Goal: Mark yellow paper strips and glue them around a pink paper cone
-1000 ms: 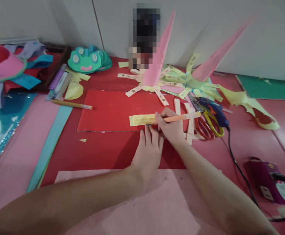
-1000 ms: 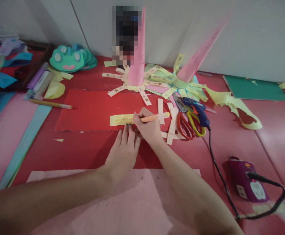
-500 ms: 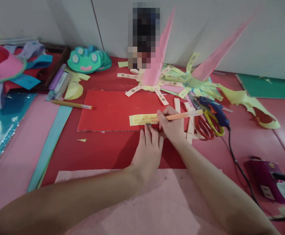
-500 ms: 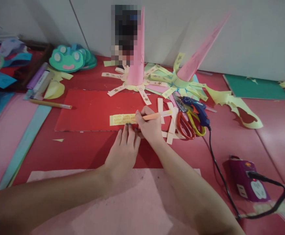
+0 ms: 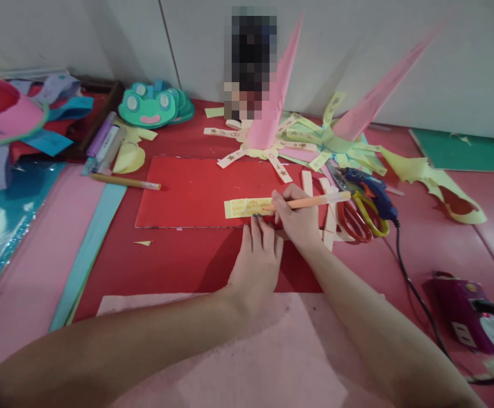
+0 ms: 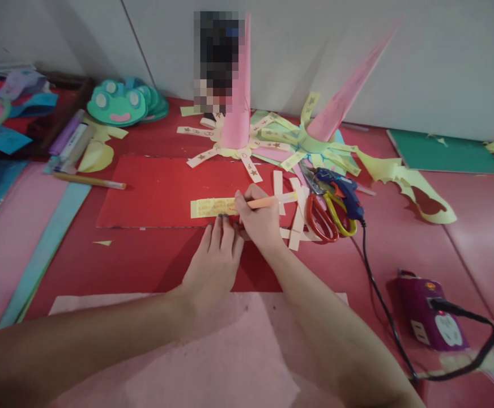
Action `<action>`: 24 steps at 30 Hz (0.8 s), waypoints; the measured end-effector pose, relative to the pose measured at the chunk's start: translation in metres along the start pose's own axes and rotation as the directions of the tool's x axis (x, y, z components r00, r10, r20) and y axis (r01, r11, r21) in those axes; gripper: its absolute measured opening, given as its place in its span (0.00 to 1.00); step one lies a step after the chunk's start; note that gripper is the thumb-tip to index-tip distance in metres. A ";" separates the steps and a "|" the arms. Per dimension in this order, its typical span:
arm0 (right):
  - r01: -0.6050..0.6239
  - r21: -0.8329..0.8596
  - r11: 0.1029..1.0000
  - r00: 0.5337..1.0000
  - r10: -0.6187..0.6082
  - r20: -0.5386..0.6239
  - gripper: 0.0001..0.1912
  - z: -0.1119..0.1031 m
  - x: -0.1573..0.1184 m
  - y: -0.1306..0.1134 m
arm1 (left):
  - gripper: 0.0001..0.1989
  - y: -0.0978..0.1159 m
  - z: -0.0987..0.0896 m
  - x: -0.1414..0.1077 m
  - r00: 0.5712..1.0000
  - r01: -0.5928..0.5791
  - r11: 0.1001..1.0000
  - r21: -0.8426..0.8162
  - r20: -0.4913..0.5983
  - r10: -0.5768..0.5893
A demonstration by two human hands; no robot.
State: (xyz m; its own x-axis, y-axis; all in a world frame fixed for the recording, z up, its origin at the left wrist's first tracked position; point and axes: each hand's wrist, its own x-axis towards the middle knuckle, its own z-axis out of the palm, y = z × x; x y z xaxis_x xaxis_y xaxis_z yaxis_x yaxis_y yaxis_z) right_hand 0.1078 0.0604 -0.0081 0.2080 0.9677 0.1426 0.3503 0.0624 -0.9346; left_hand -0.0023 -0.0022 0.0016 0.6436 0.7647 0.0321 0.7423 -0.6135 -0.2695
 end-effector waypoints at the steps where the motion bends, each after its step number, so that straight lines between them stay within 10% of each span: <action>1: -0.003 -0.001 1.000 1.000 0.003 0.001 0.16 0.000 0.000 0.000 | 0.21 0.000 0.000 0.000 1.000 -0.002 1.000 -0.009 -0.004 0.002; 24: 0.001 -0.014 1.000 1.000 -0.001 -0.010 0.17 0.000 0.000 -0.001 | 0.20 0.000 -0.001 0.000 1.000 0.013 0.999 -0.039 -0.022 -0.014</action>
State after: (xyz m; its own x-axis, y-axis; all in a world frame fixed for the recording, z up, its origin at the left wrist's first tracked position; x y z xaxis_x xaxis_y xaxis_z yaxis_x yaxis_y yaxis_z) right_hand 0.1076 0.0603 -0.0072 0.2162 0.9652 0.1470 0.3629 0.0603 -0.9299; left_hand -0.0024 -0.0025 0.0024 0.6371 0.7687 0.0569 0.7574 -0.6105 -0.2316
